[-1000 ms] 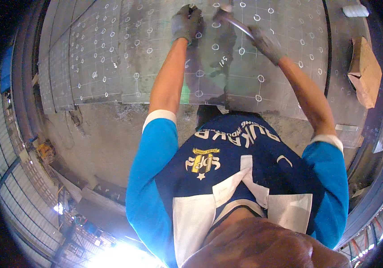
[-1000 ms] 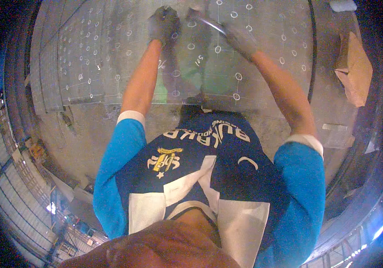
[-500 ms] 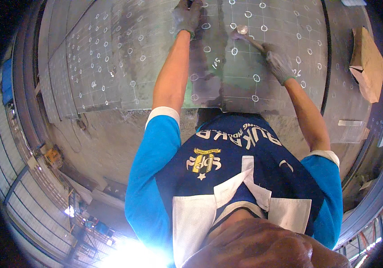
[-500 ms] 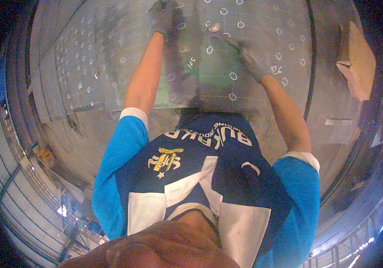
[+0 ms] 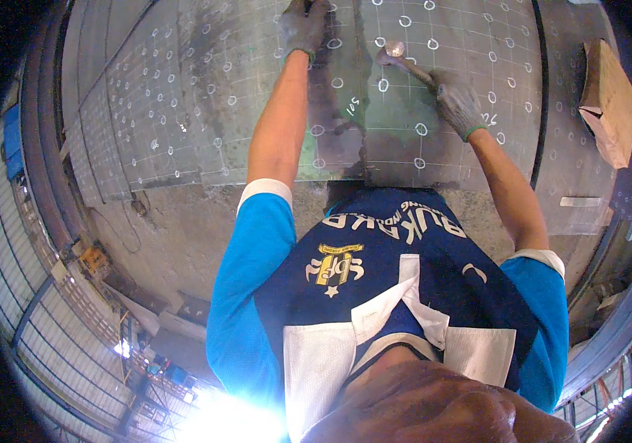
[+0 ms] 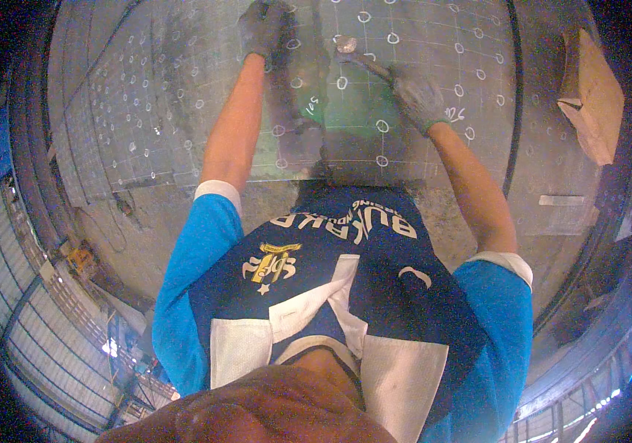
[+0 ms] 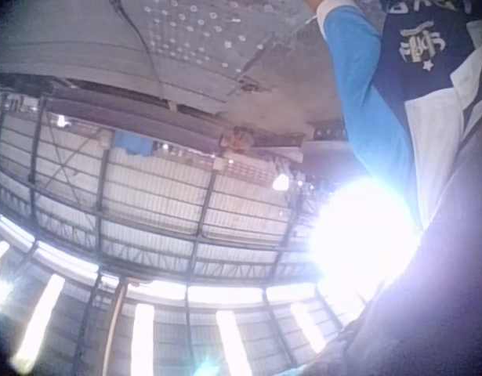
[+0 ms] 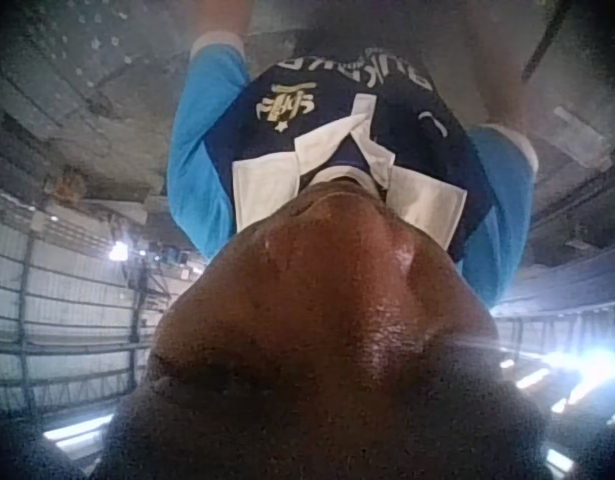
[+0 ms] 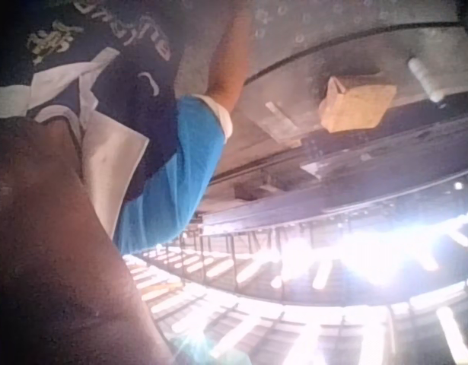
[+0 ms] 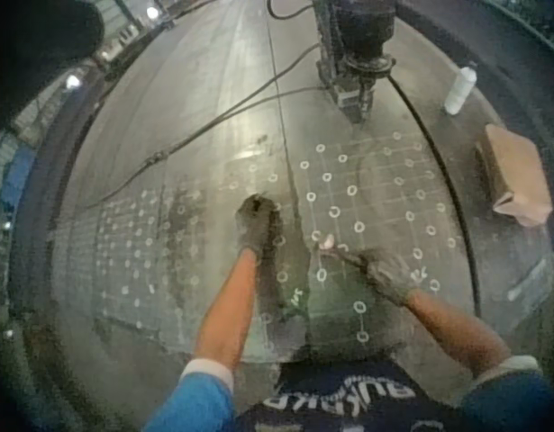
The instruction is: The person uses a hammer to repeatedly strike marked circular spots on large metal sheets laid on the floor. The person holds the sheet with one hand and strikes with the other, moving across multiple marked locations.
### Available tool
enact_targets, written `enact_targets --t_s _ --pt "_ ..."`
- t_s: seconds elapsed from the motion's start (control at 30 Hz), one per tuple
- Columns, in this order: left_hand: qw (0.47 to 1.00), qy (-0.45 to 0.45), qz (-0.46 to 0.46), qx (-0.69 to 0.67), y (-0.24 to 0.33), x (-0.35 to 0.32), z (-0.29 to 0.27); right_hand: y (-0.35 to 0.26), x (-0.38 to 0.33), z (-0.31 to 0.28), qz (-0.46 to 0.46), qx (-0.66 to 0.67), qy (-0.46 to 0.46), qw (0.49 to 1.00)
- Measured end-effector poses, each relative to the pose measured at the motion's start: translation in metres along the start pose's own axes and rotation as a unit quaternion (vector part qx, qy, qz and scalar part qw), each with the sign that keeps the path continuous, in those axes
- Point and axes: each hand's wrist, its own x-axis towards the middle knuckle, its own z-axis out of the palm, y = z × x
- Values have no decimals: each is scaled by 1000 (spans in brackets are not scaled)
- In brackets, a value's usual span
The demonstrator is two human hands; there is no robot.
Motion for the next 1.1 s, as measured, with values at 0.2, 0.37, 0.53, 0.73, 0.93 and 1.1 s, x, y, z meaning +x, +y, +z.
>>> enact_targets --t_s 0.2,0.37,0.53,0.73,0.93,1.1 --pt "997 0 31 65 1 2 -2 17 -10 35 0 2 -4 1000" --pt "995 16 57 84 -7 6 -3 12 -1 25 26 6 -79 996" --pt "1000 -16 -17 -14 -3 3 0 9 -15 7 -14 -74 -54 996" --pt "997 29 35 57 -4 3 13 -3 14 -41 29 174 -37 984" --pt "930 32 138 338 -42 20 -3 -62 85 -155 -28 339 88 936" --pt "928 64 172 324 -41 16 -3 -54 160 -188 -84 378 106 916"
